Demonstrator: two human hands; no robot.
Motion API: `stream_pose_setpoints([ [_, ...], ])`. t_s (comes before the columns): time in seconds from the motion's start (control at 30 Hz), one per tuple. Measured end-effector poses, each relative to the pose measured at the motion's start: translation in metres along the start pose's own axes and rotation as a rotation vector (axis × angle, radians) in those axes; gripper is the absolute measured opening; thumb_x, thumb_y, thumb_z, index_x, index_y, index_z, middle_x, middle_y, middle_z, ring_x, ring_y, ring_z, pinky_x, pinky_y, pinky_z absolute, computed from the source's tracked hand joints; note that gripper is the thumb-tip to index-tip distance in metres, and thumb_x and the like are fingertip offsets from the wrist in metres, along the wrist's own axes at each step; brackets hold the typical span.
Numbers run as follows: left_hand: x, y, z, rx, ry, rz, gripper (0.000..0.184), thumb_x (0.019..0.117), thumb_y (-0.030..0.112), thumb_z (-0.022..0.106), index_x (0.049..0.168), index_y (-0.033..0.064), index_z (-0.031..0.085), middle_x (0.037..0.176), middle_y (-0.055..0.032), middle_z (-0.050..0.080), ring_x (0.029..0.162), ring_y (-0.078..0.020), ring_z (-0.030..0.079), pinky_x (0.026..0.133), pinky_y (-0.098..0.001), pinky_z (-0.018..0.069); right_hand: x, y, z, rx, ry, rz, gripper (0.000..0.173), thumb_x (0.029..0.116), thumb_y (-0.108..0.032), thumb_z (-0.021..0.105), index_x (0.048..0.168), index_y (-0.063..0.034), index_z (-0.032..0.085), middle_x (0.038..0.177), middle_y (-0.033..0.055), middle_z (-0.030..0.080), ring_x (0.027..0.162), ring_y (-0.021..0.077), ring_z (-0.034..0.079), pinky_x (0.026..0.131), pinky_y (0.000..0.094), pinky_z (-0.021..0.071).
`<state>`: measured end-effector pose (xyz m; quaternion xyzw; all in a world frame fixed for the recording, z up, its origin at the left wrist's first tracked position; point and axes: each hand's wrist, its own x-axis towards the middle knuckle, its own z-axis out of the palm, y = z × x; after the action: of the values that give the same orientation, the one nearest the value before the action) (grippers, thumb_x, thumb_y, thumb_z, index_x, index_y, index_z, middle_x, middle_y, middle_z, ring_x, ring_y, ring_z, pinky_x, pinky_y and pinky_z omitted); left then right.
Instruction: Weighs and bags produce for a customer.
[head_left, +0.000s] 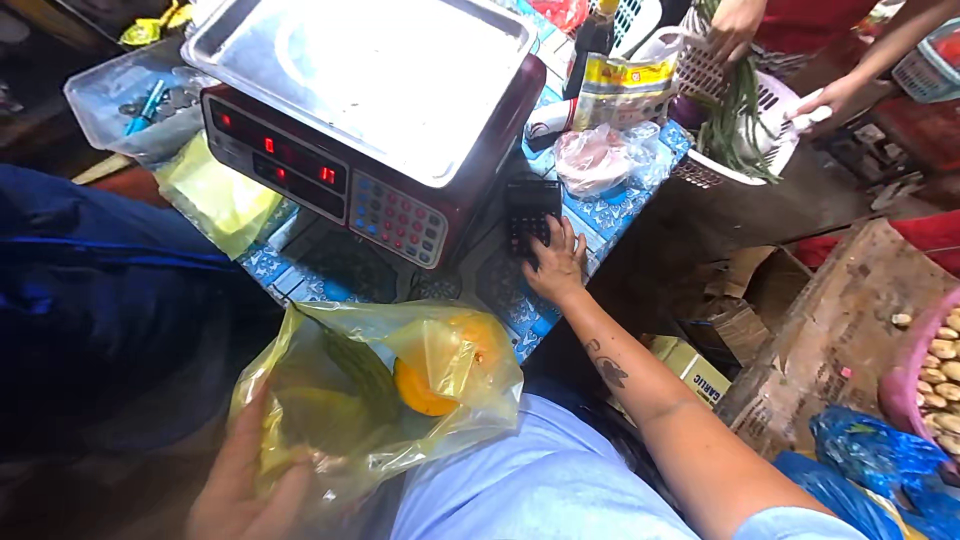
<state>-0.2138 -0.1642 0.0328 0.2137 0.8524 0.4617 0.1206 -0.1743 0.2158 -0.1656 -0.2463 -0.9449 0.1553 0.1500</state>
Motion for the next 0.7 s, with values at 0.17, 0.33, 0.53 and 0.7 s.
stream_pose_setpoints([
  [0.17, 0.001, -0.001, -0.003, 0.017, -0.012, 0.018, 0.078, 0.0771, -0.008, 0.05, 0.151, -0.0178, 0.026, 0.157, -0.029, 0.036, 0.14, -0.0055, 0.044, 0.112, -0.0169, 0.0378, 0.01, -0.002, -0.002, -0.004, -0.004, 0.034, 0.045, 0.091, -0.043, 0.063, 0.128, -0.0198, 0.071, 0.156, 0.0193, 0.044, 0.15, 0.0468, 0.029, 0.111, 0.0785, 0.0187],
  [0.33, 0.003, 0.002, -0.003, 0.022, -0.006, -0.01, 0.078, 0.0766, -0.009, 0.05, 0.151, -0.0165, 0.028, 0.157, -0.0287, 0.035, 0.14, -0.0051, 0.044, 0.112, -0.0164, 0.0376, 0.007, 0.004, -0.012, 0.019, -0.038, 0.054, 0.046, 0.095, -0.042, 0.06, 0.136, -0.0237, 0.066, 0.16, 0.0187, 0.039, 0.152, 0.0478, 0.023, 0.11, 0.0821, 0.0141],
  [0.53, 0.004, -0.003, -0.004, 0.021, -0.02, 0.013, 0.078, 0.0774, -0.007, 0.05, 0.151, -0.018, 0.027, 0.157, -0.0306, 0.034, 0.142, -0.0076, 0.042, 0.113, -0.0179, 0.0364, -0.033, 0.032, -0.011, -0.012, 0.011, 0.111, 0.05, 0.0964, -0.043, 0.054, 0.139, -0.0198, 0.065, 0.154, 0.021, 0.047, 0.149, 0.0497, 0.03, 0.111, 0.0794, 0.0156],
  [0.7, 0.006, -0.001, -0.003, 0.023, -0.028, -0.01, 0.078, 0.0774, -0.007, 0.05, 0.151, -0.0163, 0.028, 0.158, -0.0294, 0.034, 0.141, -0.0071, 0.042, 0.112, -0.0176, 0.0371, -0.022, 0.019, -0.017, -0.074, 0.037, 0.052, 0.044, 0.0952, -0.044, 0.056, 0.128, -0.0194, 0.072, 0.154, 0.0198, 0.048, 0.149, 0.0487, 0.03, 0.111, 0.0817, 0.0113],
])
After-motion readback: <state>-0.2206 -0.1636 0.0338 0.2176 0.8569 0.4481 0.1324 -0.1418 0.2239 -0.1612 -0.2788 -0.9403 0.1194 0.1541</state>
